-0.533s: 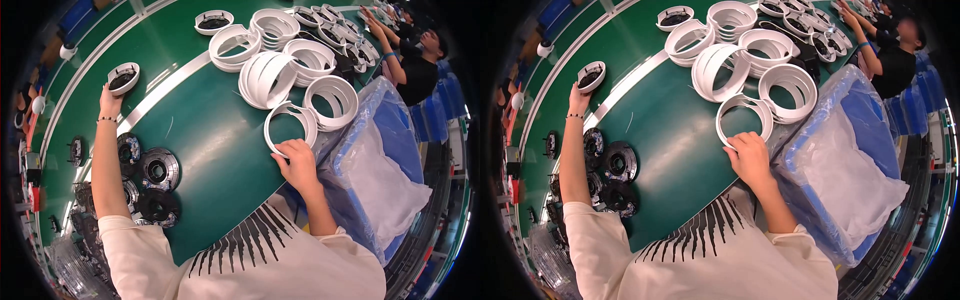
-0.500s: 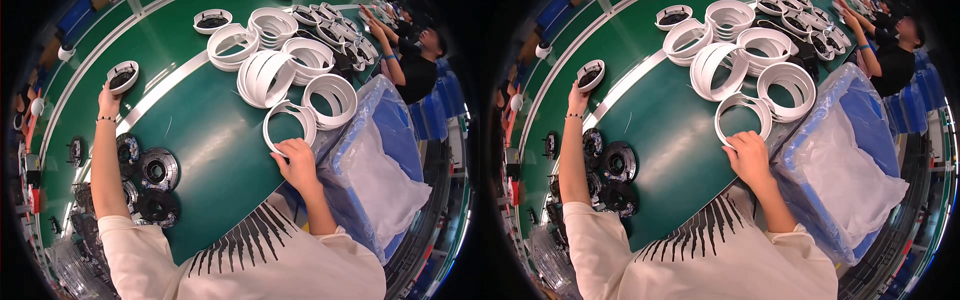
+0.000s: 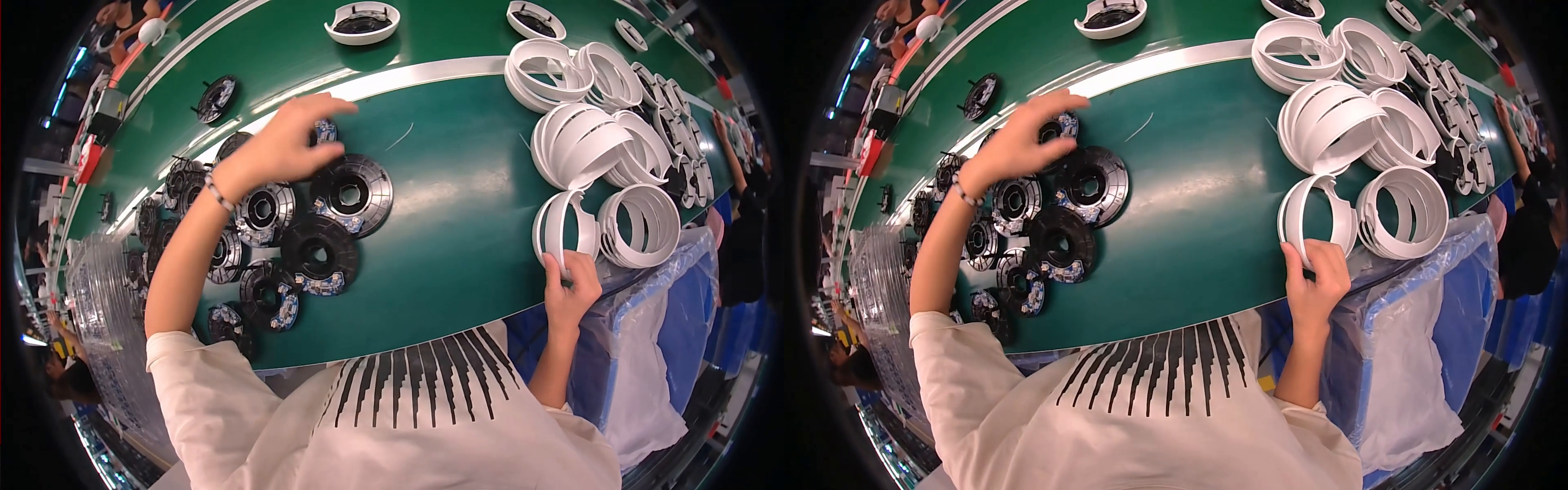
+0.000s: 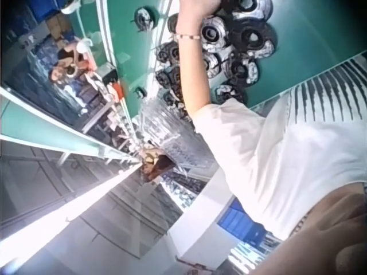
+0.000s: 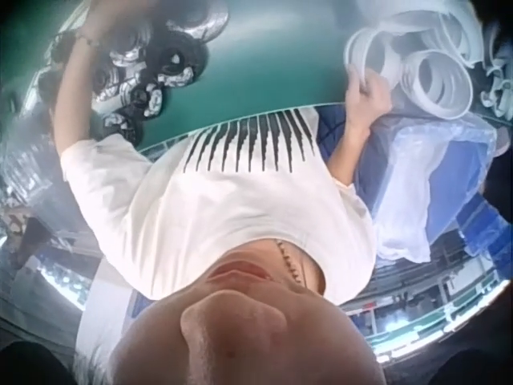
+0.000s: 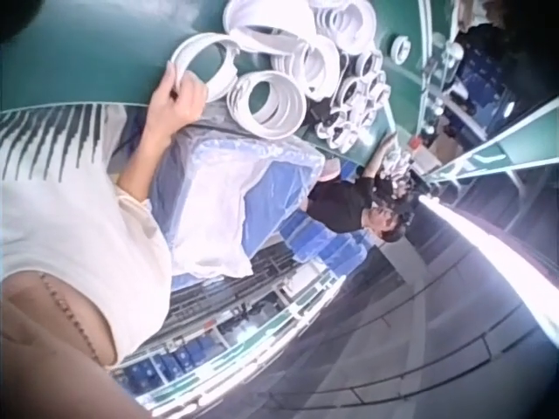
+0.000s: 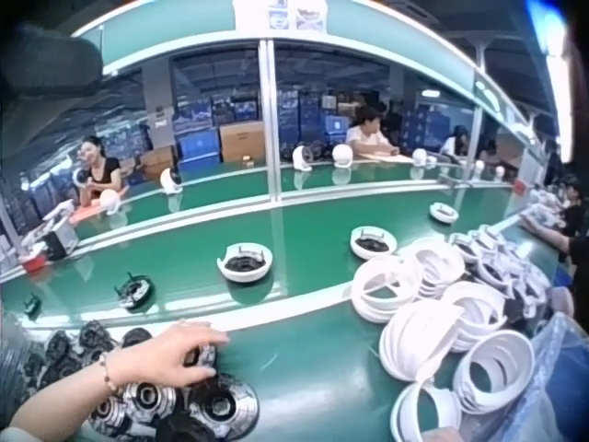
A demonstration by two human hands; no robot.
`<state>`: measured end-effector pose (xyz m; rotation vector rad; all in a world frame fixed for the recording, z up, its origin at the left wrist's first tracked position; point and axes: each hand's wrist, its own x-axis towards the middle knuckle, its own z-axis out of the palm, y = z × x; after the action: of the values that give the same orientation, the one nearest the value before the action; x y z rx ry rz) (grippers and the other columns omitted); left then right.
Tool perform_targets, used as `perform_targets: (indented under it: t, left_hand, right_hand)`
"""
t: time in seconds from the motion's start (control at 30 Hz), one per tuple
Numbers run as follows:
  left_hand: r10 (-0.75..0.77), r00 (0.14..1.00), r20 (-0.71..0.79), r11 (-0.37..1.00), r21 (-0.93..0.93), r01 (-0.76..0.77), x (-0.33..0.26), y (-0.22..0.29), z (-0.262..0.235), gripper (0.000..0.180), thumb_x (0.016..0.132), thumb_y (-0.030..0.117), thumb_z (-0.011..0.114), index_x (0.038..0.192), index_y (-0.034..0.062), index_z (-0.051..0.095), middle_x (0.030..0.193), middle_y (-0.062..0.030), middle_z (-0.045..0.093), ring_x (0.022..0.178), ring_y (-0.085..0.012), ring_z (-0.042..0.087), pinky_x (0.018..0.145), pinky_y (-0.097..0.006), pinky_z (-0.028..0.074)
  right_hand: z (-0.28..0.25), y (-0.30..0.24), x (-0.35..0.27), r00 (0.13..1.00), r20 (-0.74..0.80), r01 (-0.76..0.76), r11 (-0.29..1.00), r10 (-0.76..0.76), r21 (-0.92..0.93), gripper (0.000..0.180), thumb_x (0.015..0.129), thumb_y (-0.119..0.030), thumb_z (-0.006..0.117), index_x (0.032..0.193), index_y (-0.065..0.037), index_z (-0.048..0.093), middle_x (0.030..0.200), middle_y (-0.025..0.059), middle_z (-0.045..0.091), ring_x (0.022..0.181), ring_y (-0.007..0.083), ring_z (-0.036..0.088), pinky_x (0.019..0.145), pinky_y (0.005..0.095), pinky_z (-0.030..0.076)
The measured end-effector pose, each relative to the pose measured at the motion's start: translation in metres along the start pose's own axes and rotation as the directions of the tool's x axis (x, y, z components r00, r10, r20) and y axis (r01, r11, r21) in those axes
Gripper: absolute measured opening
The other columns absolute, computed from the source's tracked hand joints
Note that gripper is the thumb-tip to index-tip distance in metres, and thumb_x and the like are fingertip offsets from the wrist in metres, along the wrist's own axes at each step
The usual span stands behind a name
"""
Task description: The recorder is manual assembling electronic components into circular white plastic housings on a production line.
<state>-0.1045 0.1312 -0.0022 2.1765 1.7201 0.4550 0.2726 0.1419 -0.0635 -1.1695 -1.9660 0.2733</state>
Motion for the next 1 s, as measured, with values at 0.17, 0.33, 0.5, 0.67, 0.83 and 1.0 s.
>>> perform_targets:
  t: [0.17, 0.33, 0.5, 0.67, 0.83, 1.0]
  left_hand:
    - [0.019, 0.994, 0.111, 0.956, 0.288, -0.050, -0.011, 0.013, 0.033, 0.052, 0.065, 0.011, 0.064, 0.113, 0.0097, 0.046, 0.110, -0.0097, 0.049, 0.113, -0.0267, 0.038, 0.098, -0.056, 0.010]
    - [0.003, 0.998, 0.059, 0.999, -0.042, 0.000, 0.008, 0.002, 0.036, 0.038, 0.067, 0.003, 0.059, 0.104, 0.0037, 0.048, 0.096, -0.0143, 0.054, 0.088, -0.0281, 0.052, 0.087, -0.037, 0.036]
    - [-0.229, 0.944, -0.236, 0.911, -0.394, 0.122, 0.005, 0.001, 0.021, 0.029, 0.074, 0.005, 0.055, 0.101, 0.0004, 0.048, 0.091, -0.0151, 0.056, 0.084, -0.0243, 0.055, 0.074, -0.031, 0.043]
    - [-0.481, 0.853, -0.201, 0.623, -0.763, 0.172, -0.026, 0.017, 0.016, 0.031, 0.078, 0.003, 0.048, 0.109, -0.0016, 0.042, 0.099, -0.0120, 0.054, 0.086, -0.0177, 0.055, 0.073, -0.028, 0.045]
    - [-0.583, 0.810, -0.065, 0.164, -0.986, 0.038, -0.037, 0.039, 0.009, 0.034, 0.079, -0.003, 0.041, 0.112, -0.0063, 0.035, 0.102, -0.0150, 0.051, 0.089, -0.0190, 0.056, 0.078, -0.032, 0.048]
    - [-0.587, 0.801, -0.122, 0.093, -0.992, -0.083, -0.054, 0.072, 0.017, 0.033, 0.078, -0.005, 0.042, 0.110, -0.0014, 0.038, 0.103, -0.0119, 0.052, 0.093, -0.0178, 0.054, 0.079, -0.031, 0.047]
  right_hand:
    - [-0.009, -0.036, -0.007, 0.942, -0.092, 0.329, 0.943, -0.323, 0.059, 0.023, 0.058, -0.003, 0.071, 0.075, 0.000, 0.056, 0.068, 0.0103, 0.056, 0.058, 0.0252, 0.053, 0.050, 0.0311, 0.041]
    - [0.019, -0.077, -0.017, 0.861, 0.165, 0.394, 0.836, -0.481, 0.381, 0.023, 0.056, -0.006, 0.071, 0.073, -0.001, 0.057, 0.072, 0.0080, 0.057, 0.058, 0.0236, 0.053, 0.054, 0.0294, 0.042]
    - [0.042, -0.057, -0.025, 0.707, 0.543, 0.302, 0.887, -0.454, 0.348, 0.038, 0.057, -0.013, 0.071, 0.089, -0.001, 0.055, 0.102, 0.0135, 0.051, 0.092, 0.0284, 0.048, 0.074, 0.0330, 0.040]
    - [0.033, -0.089, 0.011, 0.818, 0.561, 0.230, 0.966, -0.126, -0.117, 0.085, 0.047, -0.031, 0.077, 0.116, 0.000, 0.037, 0.125, 0.0218, 0.028, 0.113, 0.0396, 0.028, 0.091, 0.0435, 0.029]
    - [0.036, -0.085, 0.014, 0.755, 0.653, 0.016, 0.994, 0.062, -0.113, 0.107, 0.043, -0.034, 0.079, 0.126, 0.002, 0.022, 0.127, 0.0274, 0.022, 0.117, 0.0426, 0.022, 0.094, 0.0469, 0.024]
    - [0.032, -0.080, 0.011, 0.779, 0.626, -0.011, 0.998, 0.045, -0.058, 0.107, 0.045, -0.026, 0.080, 0.126, 0.003, 0.018, 0.126, 0.0279, 0.022, 0.116, 0.0411, 0.024, 0.092, 0.0453, 0.026]
